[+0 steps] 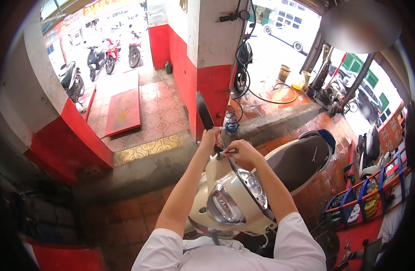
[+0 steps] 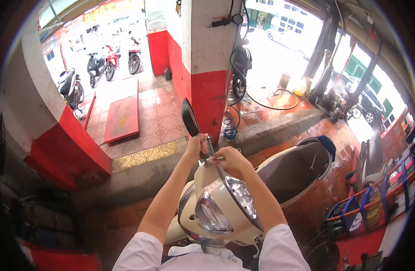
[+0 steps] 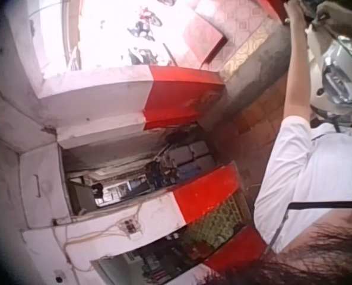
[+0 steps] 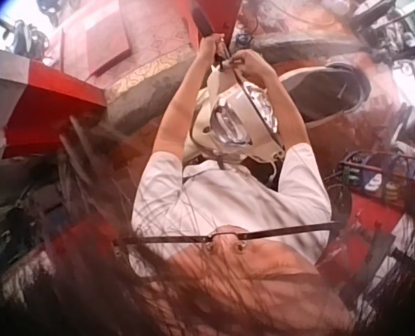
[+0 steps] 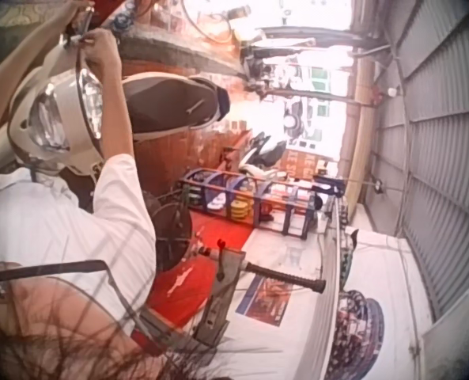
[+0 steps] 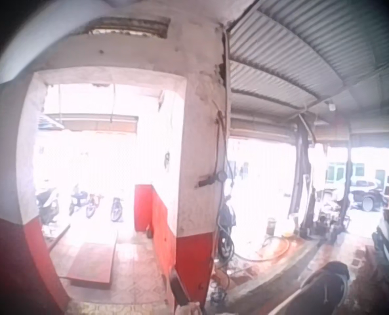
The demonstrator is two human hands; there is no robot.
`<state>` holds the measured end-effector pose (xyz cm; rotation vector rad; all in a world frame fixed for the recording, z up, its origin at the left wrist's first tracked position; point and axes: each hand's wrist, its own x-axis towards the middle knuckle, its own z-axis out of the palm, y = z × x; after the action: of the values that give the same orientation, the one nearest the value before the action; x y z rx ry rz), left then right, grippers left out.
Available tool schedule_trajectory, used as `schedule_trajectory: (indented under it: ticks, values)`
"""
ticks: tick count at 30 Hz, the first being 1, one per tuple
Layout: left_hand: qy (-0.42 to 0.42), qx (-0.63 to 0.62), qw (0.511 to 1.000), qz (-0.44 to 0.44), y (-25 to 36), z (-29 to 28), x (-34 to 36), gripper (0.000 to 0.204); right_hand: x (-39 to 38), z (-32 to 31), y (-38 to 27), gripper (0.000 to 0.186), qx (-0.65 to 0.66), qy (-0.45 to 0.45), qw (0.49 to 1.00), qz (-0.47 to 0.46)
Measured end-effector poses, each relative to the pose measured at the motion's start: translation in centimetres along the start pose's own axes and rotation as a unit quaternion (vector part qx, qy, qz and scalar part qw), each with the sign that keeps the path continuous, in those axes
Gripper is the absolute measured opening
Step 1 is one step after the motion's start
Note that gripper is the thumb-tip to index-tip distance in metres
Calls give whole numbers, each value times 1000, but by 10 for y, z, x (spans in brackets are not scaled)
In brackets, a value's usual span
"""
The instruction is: The person uses a wrench to loosen or tighten a screw on the front headlight assembly of a motorcycle, then picks up a rearview mirror from the seat and installs it by screwing it into the handlebar mount by hand and with a wrench.
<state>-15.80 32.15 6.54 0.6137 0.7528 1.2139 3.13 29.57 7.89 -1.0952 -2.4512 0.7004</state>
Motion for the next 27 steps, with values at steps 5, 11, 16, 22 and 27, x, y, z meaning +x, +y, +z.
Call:
schedule_trajectory:
  ticks: [5,11,16,22,27]
  values:
    - [-6,2,1000,2,0,-2,-3,40,9,-27,16,21,-115,67,988,76]
    - [-4,-3,1000,-8,1,-1,-2,39,-18,-14,-14,26,8,17,997,75]
    - [-12,-4,1000,-1,1,-1,-2,39,-31,8,-32,28,50,20,993,107]
    - [-17,-10,1000,6,-2,-4,0,40,-28,18,-45,26,15,30,993,109]
    - [-8,0,1000,4,2,0,-4,39,-26,16,-46,23,-15,36,992,120]
